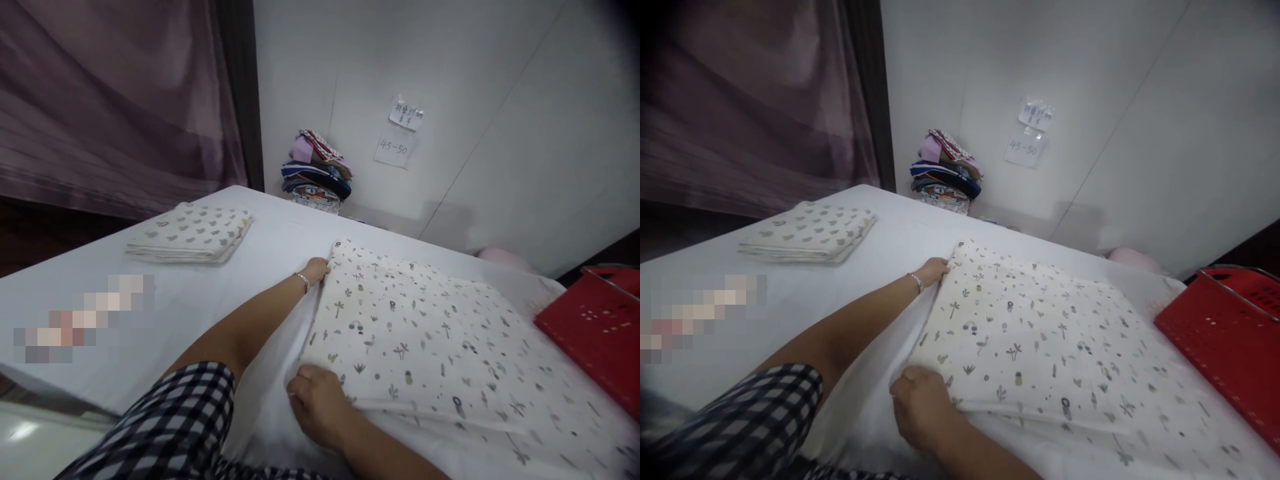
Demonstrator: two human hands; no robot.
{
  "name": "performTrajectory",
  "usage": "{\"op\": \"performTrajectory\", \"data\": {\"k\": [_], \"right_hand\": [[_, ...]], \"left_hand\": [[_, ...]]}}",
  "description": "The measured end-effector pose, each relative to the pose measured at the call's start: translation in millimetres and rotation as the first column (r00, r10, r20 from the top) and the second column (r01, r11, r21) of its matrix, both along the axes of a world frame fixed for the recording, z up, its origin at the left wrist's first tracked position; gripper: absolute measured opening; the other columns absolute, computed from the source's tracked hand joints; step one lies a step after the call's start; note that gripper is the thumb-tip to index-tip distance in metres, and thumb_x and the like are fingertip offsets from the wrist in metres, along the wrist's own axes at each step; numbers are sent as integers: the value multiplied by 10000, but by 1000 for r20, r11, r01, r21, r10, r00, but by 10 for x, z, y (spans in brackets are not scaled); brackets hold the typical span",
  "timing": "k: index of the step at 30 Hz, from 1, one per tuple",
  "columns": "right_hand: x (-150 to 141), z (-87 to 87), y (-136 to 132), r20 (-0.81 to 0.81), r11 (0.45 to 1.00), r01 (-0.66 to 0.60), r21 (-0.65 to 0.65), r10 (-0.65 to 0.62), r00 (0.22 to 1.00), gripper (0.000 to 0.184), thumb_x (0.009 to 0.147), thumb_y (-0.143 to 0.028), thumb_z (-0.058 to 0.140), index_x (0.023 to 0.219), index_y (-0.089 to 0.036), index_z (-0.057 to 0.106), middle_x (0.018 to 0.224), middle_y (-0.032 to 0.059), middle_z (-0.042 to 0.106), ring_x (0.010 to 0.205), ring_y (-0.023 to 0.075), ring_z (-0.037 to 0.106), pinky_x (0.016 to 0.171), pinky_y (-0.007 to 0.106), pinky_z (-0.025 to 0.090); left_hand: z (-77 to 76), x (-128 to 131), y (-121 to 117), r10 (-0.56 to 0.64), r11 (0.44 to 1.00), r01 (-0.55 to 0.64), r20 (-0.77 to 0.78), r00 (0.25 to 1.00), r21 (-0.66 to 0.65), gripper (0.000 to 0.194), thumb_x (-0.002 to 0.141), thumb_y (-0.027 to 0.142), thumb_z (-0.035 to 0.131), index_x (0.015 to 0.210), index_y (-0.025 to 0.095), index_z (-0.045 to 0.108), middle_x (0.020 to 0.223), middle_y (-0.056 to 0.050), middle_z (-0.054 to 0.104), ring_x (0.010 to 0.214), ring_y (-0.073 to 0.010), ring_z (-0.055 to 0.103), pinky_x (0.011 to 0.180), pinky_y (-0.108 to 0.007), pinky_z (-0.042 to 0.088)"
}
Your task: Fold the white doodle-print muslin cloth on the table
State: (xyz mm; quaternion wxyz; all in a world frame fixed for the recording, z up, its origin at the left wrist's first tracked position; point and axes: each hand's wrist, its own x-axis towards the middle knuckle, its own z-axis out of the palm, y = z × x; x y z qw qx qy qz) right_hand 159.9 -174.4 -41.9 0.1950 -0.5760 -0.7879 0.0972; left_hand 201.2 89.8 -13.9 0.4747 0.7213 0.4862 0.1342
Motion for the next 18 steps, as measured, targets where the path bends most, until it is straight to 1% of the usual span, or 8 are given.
{"op": "performTrajectory", "data": {"k": [2, 4, 7, 9, 11, 13, 15, 18], "right_hand": [[-7, -14, -9, -9, 1000, 12, 0, -12, 1000, 120, 786, -120, 486, 762, -201, 572, 757, 6, 592, 699, 130, 519, 592, 239, 349], [-11, -27, -19, -32, 1000, 22, -4, -22, 999, 114, 776, -126, 501, 771, -207, 581, 760, 0, 593, 711, 128, 528, 600, 235, 355], [-13, -49, -25, -87, 999, 42, -15, -44, 995, 124, 767, -123, 514, 785, -215, 595, 762, -10, 594, 723, 122, 542, 615, 227, 367], [-15, -70, -16, -114, 999, 49, -20, -51, 992, 136, 763, -119, 520, 801, -218, 604, 769, -12, 599, 732, 121, 550, 625, 223, 377], [-21, -90, 0, -116, 999, 39, -18, -41, 992, 136, 757, -121, 529, 807, -219, 610, 776, -10, 605, 742, 125, 555, 636, 223, 388], [-28, -96, 15, -96, 999, 32, -14, -33, 995, 129, 755, -134, 536, 815, -217, 613, 778, -5, 608, 748, 133, 556, 642, 227, 398], [-30, -82, 19, -67, 999, 36, -12, -36, 997, 116, 759, -152, 535, 819, -214, 614, 778, 1, 610, 741, 138, 554, 635, 230, 405], [-21, -40, 2, -21, 1000, 16, -9, -16, 1000, 96, 778, -213, 537, 822, -208, 623, 781, 11, 615, 746, 147, 558, 646, 239, 425]], "left_hand": [[31, 10, -41, 40, 998, -38, 35, 999, -57, 251, 795, 173, 566, 1040, 129, 599, 942, -105, 680, 812, -166, 647, 617, -220, 478], [63, -24, -102, 52, 993, -44, 69, 996, -108, 290, 806, 239, 594, 1068, 115, 582, 969, -110, 678, 811, -166, 646, 628, -222, 483], [91, -172, -222, 38, 985, -22, 92, 995, -171, 397, 767, 313, 663, 1085, 95, 569, 949, -116, 684, 762, -176, 649, 622, -246, 498], [85, -298, -307, 27, 982, -10, 85, 996, -187, 457, 720, 280, 708, 1106, 87, 558, 937, -121, 685, 723, -185, 649, 600, -263, 504], [64, -401, -382, 19, 985, -5, 78, 997, -171, 478, 696, 213, 714, 1129, 93, 552, 921, -111, 685, 705, -186, 646, 577, -262, 502], [40, -460, -434, 24, 992, -13, 79, 997, -126, 493, 701, 166, 691, 1166, 115, 539, 909, -87, 685, 720, -178, 644, 576, -246, 498], [24, -479, -460, 40, 997, -35, 83, 996, -70, 510, 715, 145, 666, 1204, 135, 521, 908, -64, 686, 762, -167, 644, 611, -226, 497], [10, -465, -468, 61, 998, -62, 80, 995, 1, 541, 712, 113, 644, 1234, 149, 507, 944, -60, 690, 823, -167, 647, 686, -223, 497]]}}
